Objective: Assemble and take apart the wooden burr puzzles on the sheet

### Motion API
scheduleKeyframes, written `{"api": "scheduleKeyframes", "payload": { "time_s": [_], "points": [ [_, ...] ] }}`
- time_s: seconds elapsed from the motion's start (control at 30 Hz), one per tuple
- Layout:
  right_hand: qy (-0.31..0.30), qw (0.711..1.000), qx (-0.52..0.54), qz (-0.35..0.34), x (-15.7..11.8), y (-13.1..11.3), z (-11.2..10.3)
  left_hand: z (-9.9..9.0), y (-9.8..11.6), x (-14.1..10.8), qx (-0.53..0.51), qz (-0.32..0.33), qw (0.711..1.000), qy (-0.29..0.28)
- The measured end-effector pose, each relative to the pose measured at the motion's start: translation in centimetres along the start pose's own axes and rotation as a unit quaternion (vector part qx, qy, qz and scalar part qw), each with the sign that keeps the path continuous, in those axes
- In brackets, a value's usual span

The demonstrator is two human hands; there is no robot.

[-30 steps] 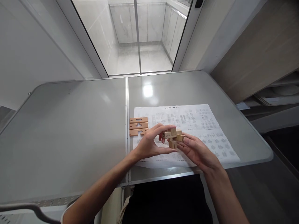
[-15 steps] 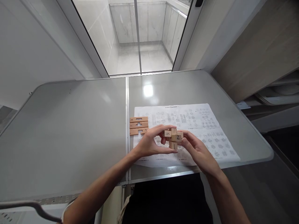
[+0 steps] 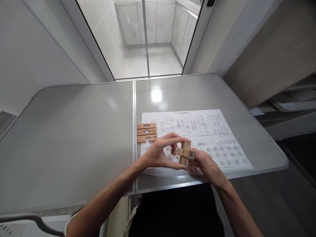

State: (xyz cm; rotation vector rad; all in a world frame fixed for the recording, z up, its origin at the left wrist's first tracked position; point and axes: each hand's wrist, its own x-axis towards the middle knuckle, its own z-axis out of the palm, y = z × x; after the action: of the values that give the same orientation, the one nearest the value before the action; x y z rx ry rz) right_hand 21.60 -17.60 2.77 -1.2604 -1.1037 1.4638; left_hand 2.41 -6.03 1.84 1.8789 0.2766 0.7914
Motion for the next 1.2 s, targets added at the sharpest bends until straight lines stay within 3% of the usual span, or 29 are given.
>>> {"api": "scheduleKeyframes", "payload": {
  "time_s": [0.13,0.23,0.3,0.43,0.53,0.63,0.73,0.93,1.03,1.2],
  "points": [
    [-0.017,0.996,0.062,0.060,0.1,-0.2,0.0,0.2,-0.1,-0.1,0.001,0.010,1.000,-0.003],
    [0.026,0.998,0.052,0.040,0.5,-0.4,-0.5,0.3,-0.5,-0.1,0.011,-0.017,1.000,0.018],
    [0.075,0.995,0.051,0.030,1.1,-0.3,-1.2,0.3,-0.8,-0.1,0.033,-0.032,0.996,0.070],
    [0.173,0.983,0.066,0.016,3.0,0.1,-4.3,0.1,-1.6,0.0,0.141,-0.048,0.972,0.182],
    [0.244,0.970,-0.010,0.004,4.8,0.5,-7.5,-0.1,-2.0,-0.1,0.201,-0.047,0.955,0.213],
    [0.322,0.934,-0.152,0.016,6.3,0.5,-10.8,-0.2,-2.2,-0.3,0.235,-0.046,0.948,0.209],
    [0.378,0.865,-0.326,0.062,7.4,0.3,-13.4,-0.2,-2.4,-0.4,0.270,-0.040,0.942,0.196],
    [0.376,0.790,-0.473,0.102,8.6,-0.2,-16.4,-0.6,-2.7,-0.3,0.314,-0.029,0.933,0.173],
    [0.379,0.771,-0.500,0.109,9.0,-0.1,-17.0,-1.5,-2.7,-0.6,0.333,-0.040,0.930,0.152],
    [0.372,0.764,-0.511,0.126,9.6,0.0,-17.8,-4.1,-2.0,-2.2,0.376,-0.074,0.914,0.135]
  ]
}}
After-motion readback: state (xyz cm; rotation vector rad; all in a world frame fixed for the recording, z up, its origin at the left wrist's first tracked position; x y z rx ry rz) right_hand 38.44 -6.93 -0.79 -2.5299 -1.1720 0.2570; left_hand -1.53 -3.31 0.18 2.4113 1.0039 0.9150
